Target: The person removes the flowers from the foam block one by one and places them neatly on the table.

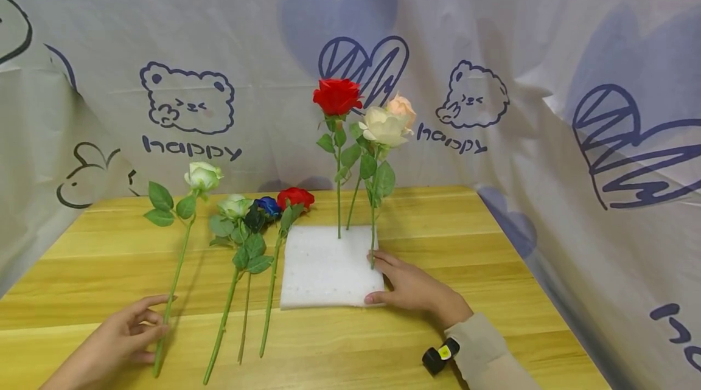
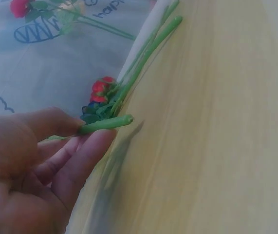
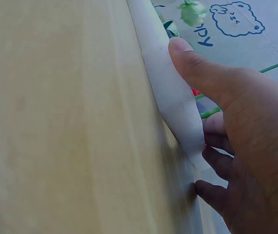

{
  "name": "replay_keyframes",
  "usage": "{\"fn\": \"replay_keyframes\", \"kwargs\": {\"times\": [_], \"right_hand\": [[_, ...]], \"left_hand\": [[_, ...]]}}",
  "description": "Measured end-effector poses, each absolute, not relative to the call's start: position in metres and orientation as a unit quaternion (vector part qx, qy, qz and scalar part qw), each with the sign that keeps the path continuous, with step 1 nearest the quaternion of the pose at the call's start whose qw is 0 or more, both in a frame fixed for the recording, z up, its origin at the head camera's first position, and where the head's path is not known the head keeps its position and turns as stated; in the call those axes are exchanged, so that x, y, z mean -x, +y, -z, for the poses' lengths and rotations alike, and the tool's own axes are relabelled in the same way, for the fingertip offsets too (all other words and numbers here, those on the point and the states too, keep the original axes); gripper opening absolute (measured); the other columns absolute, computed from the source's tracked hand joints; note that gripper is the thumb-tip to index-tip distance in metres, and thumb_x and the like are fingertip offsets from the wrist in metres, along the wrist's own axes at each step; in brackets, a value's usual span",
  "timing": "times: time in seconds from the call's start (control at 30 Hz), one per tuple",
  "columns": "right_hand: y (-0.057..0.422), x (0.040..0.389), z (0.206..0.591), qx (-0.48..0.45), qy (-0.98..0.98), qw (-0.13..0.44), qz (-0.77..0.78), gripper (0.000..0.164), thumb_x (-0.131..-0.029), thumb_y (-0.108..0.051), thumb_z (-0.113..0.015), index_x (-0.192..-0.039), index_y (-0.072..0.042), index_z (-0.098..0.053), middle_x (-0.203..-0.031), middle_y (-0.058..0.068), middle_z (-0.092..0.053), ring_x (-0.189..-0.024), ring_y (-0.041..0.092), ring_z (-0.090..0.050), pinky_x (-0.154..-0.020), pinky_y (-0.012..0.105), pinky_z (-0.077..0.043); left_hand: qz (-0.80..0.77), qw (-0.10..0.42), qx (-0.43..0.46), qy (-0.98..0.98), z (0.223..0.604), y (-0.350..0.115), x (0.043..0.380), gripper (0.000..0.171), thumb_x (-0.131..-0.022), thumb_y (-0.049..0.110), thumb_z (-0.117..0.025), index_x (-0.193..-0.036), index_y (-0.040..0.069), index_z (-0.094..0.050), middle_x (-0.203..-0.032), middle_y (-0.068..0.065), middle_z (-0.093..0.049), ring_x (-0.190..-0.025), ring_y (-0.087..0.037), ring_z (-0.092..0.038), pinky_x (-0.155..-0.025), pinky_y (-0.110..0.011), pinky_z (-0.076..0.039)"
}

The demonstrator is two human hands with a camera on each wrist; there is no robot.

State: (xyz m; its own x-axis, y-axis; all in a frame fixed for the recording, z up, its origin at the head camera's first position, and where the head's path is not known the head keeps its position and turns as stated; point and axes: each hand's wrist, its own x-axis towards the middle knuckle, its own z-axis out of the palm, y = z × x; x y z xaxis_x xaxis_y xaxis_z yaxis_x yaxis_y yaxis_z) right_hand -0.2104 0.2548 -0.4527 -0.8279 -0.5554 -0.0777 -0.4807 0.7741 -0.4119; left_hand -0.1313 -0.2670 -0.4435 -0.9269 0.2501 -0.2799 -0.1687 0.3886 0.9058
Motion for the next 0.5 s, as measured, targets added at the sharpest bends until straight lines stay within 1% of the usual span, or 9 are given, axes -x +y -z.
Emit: {"fn": "replay_keyframes", "kwargs": {"times": [0.27, 0.5], "right_hand": [[0.2548, 0.2105, 0.4514, 0.278, 0.937, 0.098, 0.19, 0.095, -0.086, -0.07, -0.055, -0.157, -0.014, -0.024, -0.159, 0.012, -0.023, -0.139, 0.037, -0.033, -0.11, 0.053, -0.033], [0.2545, 0.2096, 0.4503, 0.277, 0.938, 0.098, 0.187, 0.095, -0.086, -0.07, -0.055, -0.157, -0.015, -0.023, -0.16, 0.011, -0.022, -0.138, 0.037, -0.033, -0.11, 0.054, -0.034]], "left_hand": [[-0.556, 0.205, -0.027, 0.805, 0.4468, -0.2746, 0.1292, 0.069, -0.098, 0.015, -0.062, -0.147, -0.012, -0.023, -0.108, -0.016, -0.055, -0.094, -0.025, -0.061, -0.07, -0.042, -0.06], [-0.548, 0.226, -0.019, 0.805, 0.4492, -0.2746, 0.1262, 0.073, -0.098, 0.017, -0.062, -0.147, -0.015, -0.018, -0.106, -0.014, -0.054, -0.094, -0.024, -0.061, -0.07, -0.043, -0.06]]}}
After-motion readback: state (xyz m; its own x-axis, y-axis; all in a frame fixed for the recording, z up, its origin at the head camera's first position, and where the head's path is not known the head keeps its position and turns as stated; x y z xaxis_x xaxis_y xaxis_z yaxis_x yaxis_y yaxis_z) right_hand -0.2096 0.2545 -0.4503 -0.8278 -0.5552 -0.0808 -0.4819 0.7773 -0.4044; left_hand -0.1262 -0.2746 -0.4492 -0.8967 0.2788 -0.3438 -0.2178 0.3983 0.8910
